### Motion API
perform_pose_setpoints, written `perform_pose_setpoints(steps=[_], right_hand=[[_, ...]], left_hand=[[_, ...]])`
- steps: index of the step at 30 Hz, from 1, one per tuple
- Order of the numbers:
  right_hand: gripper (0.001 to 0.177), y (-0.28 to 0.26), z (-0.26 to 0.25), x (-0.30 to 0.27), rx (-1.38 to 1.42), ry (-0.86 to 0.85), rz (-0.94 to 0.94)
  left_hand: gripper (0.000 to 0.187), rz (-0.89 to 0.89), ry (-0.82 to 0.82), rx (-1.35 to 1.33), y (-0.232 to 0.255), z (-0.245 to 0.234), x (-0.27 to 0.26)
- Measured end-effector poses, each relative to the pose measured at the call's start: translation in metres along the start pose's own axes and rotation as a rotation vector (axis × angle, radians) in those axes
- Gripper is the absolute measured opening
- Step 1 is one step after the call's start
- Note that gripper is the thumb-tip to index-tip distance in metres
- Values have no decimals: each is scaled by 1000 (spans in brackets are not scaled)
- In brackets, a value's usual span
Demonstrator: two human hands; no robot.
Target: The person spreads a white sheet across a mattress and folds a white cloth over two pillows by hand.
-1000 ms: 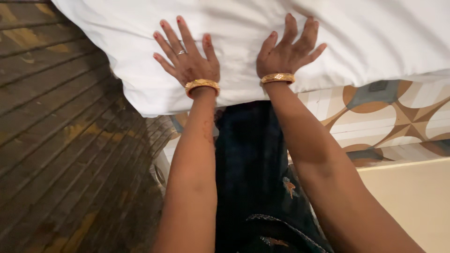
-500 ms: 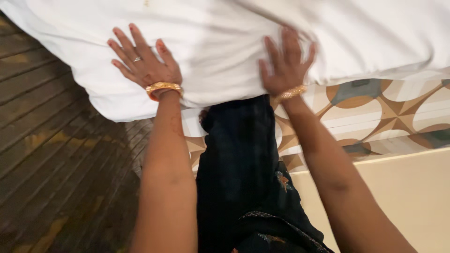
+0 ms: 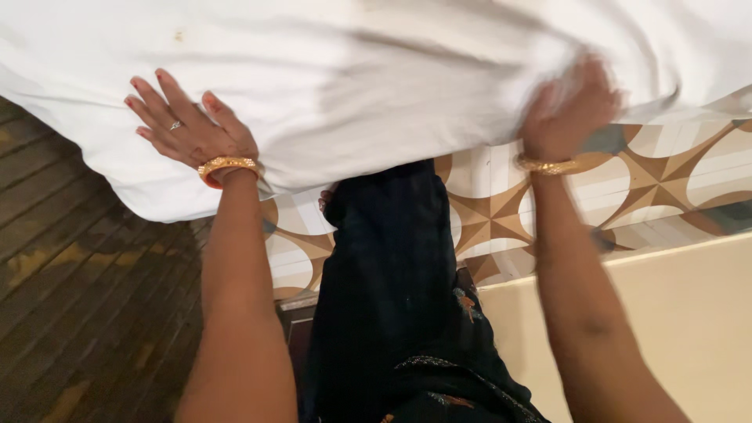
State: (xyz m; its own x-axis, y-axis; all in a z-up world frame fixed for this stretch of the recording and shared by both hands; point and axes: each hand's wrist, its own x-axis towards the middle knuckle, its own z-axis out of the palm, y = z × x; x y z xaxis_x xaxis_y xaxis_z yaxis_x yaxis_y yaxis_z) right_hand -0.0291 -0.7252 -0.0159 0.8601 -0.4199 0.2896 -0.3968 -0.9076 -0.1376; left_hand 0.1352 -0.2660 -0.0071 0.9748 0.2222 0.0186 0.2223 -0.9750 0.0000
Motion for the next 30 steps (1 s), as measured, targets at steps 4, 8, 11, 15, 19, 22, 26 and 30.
perform_pose_setpoints(steps=[4, 8, 11, 15, 19, 22, 26, 30], right_hand=[[40, -111, -2, -30, 348, -274, -299], [44, -118, -2, -5, 246, -396, -201], [48, -80, 2, 32, 216, -364, -87], [50, -64, -6, 60, 270, -311, 104], [51, -103, 3, 52, 241, -383, -56], [54, -155, 4, 29, 277, -461, -296], [47, -167, 16, 49, 297, -444, -294], [24, -131, 47, 114, 322, -230, -120]], left_hand=[[59, 2, -36, -20, 1, -7, -2], [57, 5, -7, -35, 5, -7, -3], [57, 6, -10, -40, 4, -6, -4], [57, -5, 7, -35, 3, -2, -3], [56, 10, 35, -3, 1, 3, -3], [56, -1, 5, -23, -1, 3, -3], [56, -2, 17, -13, -2, 7, -3], [57, -7, 7, -43, 0, 4, -4]])
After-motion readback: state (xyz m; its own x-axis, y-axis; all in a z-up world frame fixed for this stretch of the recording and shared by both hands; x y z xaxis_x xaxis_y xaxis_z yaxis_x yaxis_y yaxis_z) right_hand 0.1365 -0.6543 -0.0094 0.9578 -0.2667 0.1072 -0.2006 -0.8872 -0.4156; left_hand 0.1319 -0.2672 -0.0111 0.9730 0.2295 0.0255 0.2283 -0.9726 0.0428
